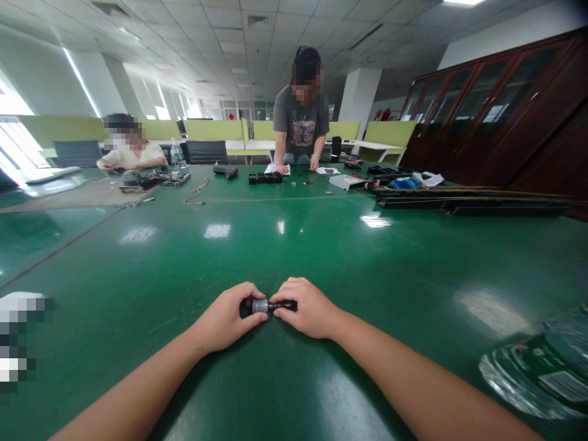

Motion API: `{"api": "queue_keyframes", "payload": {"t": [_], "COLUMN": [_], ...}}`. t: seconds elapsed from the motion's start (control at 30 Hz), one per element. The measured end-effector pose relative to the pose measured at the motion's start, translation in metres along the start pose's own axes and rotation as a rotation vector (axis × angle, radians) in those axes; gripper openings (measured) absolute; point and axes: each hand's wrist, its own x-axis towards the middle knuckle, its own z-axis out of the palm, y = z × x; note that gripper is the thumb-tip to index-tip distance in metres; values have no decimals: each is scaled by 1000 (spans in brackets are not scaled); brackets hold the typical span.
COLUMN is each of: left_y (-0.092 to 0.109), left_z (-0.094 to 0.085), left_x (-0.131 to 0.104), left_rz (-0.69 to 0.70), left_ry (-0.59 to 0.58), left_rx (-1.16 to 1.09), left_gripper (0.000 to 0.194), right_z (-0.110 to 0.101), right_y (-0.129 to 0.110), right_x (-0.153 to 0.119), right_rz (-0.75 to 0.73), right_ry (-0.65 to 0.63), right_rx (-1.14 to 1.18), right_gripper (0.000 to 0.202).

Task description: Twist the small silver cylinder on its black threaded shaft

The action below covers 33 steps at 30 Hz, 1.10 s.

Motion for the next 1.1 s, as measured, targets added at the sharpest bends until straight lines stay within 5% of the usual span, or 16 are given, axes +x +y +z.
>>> {"api": "queue_keyframes", "payload": {"t": [1.1], "left_y": [-1], "left_z": [-1], "left_x": [-1], "left_rz": [-8], "left_ry": [-11], "left_rx": [7], "left_gripper": [19], "right_z": [-1], "right_y": [2], "right_x": [0], "right_rz": [70], "right_ry": [84], "right_rx": [1], "right_gripper": [11]}}
